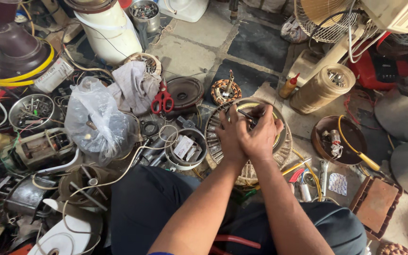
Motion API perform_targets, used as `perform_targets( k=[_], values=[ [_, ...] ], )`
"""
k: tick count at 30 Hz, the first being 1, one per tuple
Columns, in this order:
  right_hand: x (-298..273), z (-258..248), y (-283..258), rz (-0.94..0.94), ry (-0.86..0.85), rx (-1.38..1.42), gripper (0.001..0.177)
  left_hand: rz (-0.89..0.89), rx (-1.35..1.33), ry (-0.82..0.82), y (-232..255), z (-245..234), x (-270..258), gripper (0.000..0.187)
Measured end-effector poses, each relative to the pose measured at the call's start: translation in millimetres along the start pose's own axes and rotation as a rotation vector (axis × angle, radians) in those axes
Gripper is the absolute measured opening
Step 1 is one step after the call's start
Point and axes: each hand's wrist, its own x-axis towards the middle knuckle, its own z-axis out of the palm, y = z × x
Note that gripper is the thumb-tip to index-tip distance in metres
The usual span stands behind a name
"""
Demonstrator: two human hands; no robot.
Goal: The person sits on the floor in a cluttered workshop and uses a screwdriver to tighten screws on the central hub of a circular electrical motor stator. They rotate the stator to access different screws and use pliers to adjust a small metal ring on the component.
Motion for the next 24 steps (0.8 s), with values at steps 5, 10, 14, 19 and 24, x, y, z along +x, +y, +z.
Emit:
perform_targets(
  k=[5, 10, 14, 19, 24],
  values=[
    [11, -11, 16, -0.114, -0.121, 0.108, 0.033, 0.12, -0.038, -0.01, -6, -15, 5, 0.072],
    [26, -25, 28, -0.285, -0.289, 0.186, 0.031, 0.229, -0.1, -0.032, -16, -27, 14, 0.073],
    [30, -31, 33, -0.285, -0.381, 0.252, 0.035, 0.264, -0.043, -0.19, -19, -33, 21, 0.067],
    [21, -23, 23, -0.216, -0.252, 0.068, 0.029, 0.338, -0.109, -0.15, -30, -28, 24, 0.069],
    [1, -6, 0, -0.154, -0.017, -0.065, 0.036, 0.345, -0.086, -0.112, -33, -8, 26, 0.069]
  ],
)
